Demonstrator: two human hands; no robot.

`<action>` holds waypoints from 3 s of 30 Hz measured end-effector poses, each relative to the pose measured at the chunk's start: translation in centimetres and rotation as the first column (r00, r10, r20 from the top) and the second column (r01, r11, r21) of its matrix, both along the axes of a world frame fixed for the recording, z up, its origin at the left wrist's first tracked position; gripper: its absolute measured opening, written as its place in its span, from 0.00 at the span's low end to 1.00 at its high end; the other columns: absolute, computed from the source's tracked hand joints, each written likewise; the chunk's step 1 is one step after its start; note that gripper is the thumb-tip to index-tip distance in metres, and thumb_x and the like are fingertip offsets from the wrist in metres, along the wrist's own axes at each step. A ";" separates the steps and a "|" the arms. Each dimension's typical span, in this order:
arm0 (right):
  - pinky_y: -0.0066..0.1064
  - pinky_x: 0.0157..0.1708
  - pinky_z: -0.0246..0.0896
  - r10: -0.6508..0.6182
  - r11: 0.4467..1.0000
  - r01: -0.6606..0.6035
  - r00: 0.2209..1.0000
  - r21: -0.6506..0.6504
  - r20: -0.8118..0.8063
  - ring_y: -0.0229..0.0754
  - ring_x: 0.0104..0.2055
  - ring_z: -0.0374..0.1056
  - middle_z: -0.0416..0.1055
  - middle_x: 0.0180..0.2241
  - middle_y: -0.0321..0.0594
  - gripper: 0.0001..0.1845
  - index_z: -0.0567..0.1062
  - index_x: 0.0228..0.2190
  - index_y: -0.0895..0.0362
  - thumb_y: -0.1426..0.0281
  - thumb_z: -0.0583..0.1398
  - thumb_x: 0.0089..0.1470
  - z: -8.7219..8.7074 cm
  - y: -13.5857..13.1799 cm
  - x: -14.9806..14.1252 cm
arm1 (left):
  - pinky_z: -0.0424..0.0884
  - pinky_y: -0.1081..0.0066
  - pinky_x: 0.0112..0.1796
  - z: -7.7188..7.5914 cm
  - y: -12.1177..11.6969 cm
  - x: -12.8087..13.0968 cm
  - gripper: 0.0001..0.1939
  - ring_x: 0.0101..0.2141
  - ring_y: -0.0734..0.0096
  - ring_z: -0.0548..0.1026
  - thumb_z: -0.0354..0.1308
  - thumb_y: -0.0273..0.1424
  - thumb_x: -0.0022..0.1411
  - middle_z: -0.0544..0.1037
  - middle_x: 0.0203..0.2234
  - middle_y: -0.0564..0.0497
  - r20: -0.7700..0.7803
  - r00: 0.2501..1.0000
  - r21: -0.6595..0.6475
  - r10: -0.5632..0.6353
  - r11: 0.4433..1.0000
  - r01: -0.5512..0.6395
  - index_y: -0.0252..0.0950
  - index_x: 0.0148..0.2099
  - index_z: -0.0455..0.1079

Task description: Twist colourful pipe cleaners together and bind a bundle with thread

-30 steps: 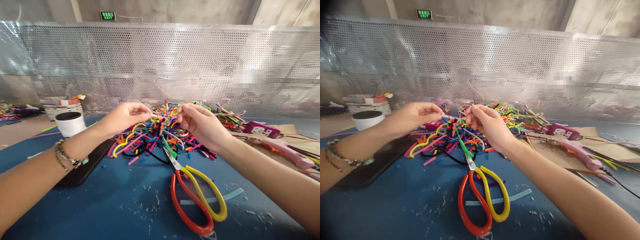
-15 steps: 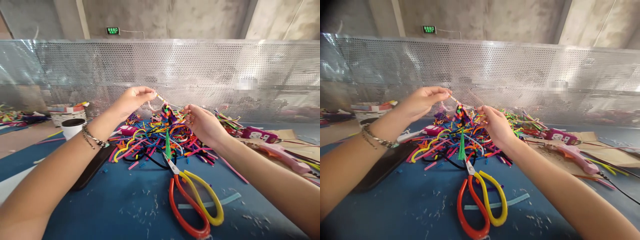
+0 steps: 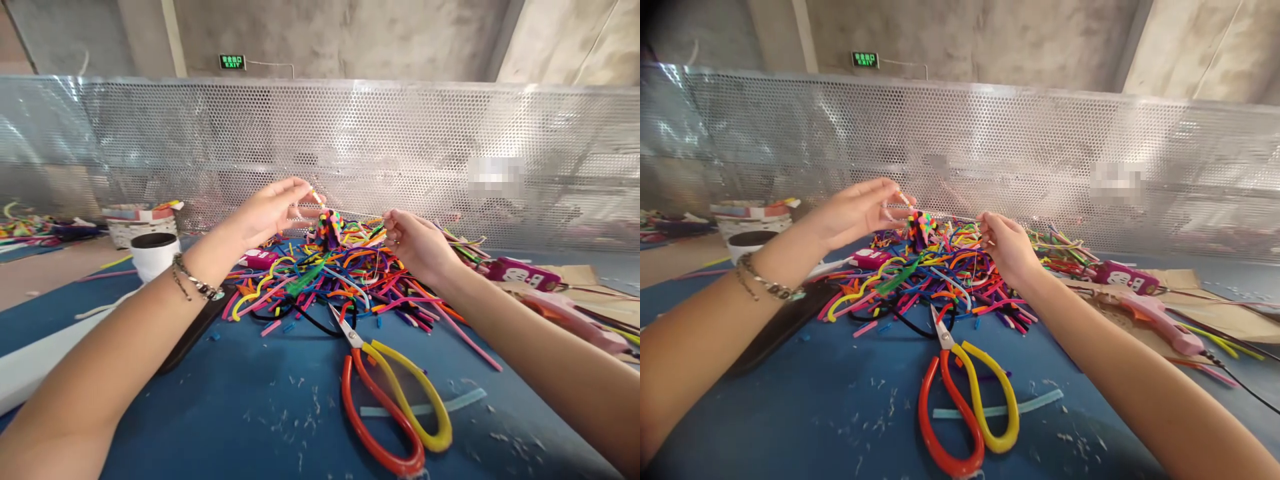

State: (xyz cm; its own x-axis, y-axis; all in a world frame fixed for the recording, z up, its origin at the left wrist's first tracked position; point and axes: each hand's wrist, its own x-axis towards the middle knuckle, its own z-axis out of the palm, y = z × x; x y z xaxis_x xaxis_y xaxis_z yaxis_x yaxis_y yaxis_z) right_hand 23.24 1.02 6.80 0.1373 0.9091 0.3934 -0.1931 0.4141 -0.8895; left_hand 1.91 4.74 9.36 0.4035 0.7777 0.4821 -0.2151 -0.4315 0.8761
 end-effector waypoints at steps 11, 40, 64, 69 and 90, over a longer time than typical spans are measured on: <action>0.19 0.19 0.49 0.064 0.996 -0.066 0.998 0.060 0.026 0.27 0.19 0.51 0.55 0.20 0.31 0.11 0.68 0.20 0.59 0.75 0.51 0.51 1.0 -1.5 -0.6 | 0.60 0.81 0.17 -0.4 -0.6 1.2 0.07 0.18 0.81 0.69 0.45 0.28 0.61 0.72 0.22 0.53 -0.094 0.995 -0.135 0.038 0.990 -0.050 0.34 0.30 0.58; 0.21 0.18 0.49 -0.147 0.982 0.139 0.988 0.130 0.055 0.27 0.19 0.50 0.54 0.20 0.31 0.12 0.67 0.19 0.58 0.77 0.51 0.50 1.9 -0.7 1.2 | 0.60 0.76 0.29 -0.6 1.8 -1.0 0.09 0.26 0.79 0.65 0.53 0.34 0.51 0.69 0.24 0.54 -0.475 0.799 0.454 0.370 0.880 -0.138 0.32 0.28 0.67; 0.21 0.18 0.46 -0.242 0.946 0.236 0.970 0.221 0.002 0.27 0.18 0.47 0.51 0.19 0.30 0.15 0.62 0.16 0.57 0.76 0.51 0.53 3.7 -2.3 1.4 | 0.60 0.73 0.37 -3.7 1.9 1.3 0.07 0.35 0.74 0.65 0.55 0.33 0.50 0.65 0.41 0.51 -0.700 0.713 0.394 0.041 0.855 0.337 0.35 0.29 0.66; 0.21 0.19 0.47 -0.239 0.955 0.241 0.970 0.175 -0.033 0.27 0.18 0.47 0.51 0.19 0.31 0.15 0.62 0.16 0.56 0.76 0.51 0.51 3.9 -1.8 2.2 | 0.62 0.71 0.38 -3.6 2.0 1.2 0.05 0.33 0.74 0.69 0.50 0.31 0.53 0.69 0.33 0.52 -0.525 0.835 0.190 -0.163 0.934 0.302 0.36 0.30 0.58; 0.29 0.21 0.46 -0.075 0.975 0.181 -0.272 0.127 0.959 0.40 0.22 0.63 0.70 0.21 0.41 0.16 0.71 0.23 0.56 0.59 0.51 0.49 -2.1 -7.3 0.1 | 0.59 0.73 0.35 -0.1 1.5 -1.3 0.11 0.32 0.70 0.66 0.48 0.33 0.52 0.70 0.34 0.47 -0.650 0.509 0.720 0.564 0.671 0.177 0.34 0.36 0.66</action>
